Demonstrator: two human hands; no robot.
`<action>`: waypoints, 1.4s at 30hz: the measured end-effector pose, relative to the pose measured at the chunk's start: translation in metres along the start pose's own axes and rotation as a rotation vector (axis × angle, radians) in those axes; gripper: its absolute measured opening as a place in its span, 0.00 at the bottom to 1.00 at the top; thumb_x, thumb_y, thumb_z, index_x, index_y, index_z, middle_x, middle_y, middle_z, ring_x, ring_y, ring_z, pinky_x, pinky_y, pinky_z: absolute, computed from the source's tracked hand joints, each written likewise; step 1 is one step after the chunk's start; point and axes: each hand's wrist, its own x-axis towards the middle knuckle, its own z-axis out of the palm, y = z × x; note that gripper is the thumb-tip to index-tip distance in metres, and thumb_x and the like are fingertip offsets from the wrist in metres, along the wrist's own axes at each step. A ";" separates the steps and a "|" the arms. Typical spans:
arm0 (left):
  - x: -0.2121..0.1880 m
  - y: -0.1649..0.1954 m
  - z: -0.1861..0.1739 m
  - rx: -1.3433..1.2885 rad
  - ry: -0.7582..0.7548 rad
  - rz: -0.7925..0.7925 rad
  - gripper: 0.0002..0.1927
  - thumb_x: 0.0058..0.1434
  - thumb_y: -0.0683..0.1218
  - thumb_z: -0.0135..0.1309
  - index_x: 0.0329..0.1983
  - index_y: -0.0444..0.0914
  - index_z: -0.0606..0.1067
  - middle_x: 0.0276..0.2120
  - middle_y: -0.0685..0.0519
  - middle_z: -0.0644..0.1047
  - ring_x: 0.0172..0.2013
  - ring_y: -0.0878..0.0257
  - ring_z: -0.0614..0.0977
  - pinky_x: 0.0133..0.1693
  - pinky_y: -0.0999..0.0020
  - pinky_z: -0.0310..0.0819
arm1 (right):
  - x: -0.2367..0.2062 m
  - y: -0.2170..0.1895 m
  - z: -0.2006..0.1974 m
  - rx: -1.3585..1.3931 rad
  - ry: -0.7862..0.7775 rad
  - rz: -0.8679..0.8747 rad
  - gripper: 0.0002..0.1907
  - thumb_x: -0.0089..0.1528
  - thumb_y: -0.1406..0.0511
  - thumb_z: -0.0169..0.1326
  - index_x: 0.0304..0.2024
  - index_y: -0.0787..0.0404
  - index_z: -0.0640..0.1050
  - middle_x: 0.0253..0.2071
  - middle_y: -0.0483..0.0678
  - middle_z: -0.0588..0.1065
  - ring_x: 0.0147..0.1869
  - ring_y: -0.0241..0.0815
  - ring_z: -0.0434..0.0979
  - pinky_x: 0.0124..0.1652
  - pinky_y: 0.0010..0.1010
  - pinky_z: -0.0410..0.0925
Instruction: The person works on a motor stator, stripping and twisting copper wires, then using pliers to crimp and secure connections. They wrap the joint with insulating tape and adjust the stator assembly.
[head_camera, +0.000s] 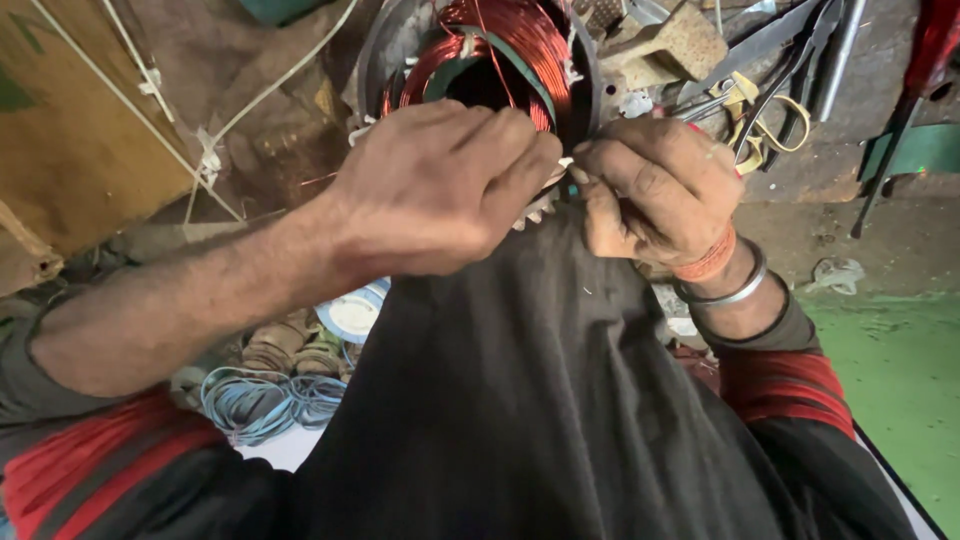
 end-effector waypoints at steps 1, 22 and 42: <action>0.001 0.001 0.000 -0.045 -0.002 -0.035 0.16 0.62 0.42 0.60 0.51 0.28 0.76 0.41 0.47 0.75 0.38 0.56 0.80 0.39 0.62 0.76 | 0.000 0.000 0.000 0.002 -0.008 -0.008 0.11 0.57 0.77 0.64 0.42 0.68 0.79 0.38 0.54 0.77 0.37 0.49 0.80 0.36 0.35 0.73; 0.001 0.009 -0.027 0.300 -0.014 0.037 0.15 0.63 0.46 0.60 0.50 0.35 0.80 0.42 0.54 0.78 0.36 0.67 0.78 0.40 0.71 0.75 | 0.003 0.006 0.004 0.226 0.056 0.073 0.04 0.61 0.75 0.62 0.38 0.70 0.80 0.35 0.56 0.78 0.36 0.46 0.80 0.35 0.33 0.73; 0.020 0.012 -0.002 -0.435 -0.135 -0.518 0.14 0.73 0.47 0.50 0.33 0.35 0.76 0.24 0.46 0.76 0.27 0.47 0.78 0.34 0.49 0.70 | -0.002 0.001 0.002 -0.044 -0.017 -0.086 0.10 0.58 0.76 0.64 0.43 0.70 0.83 0.39 0.56 0.78 0.38 0.49 0.81 0.38 0.36 0.74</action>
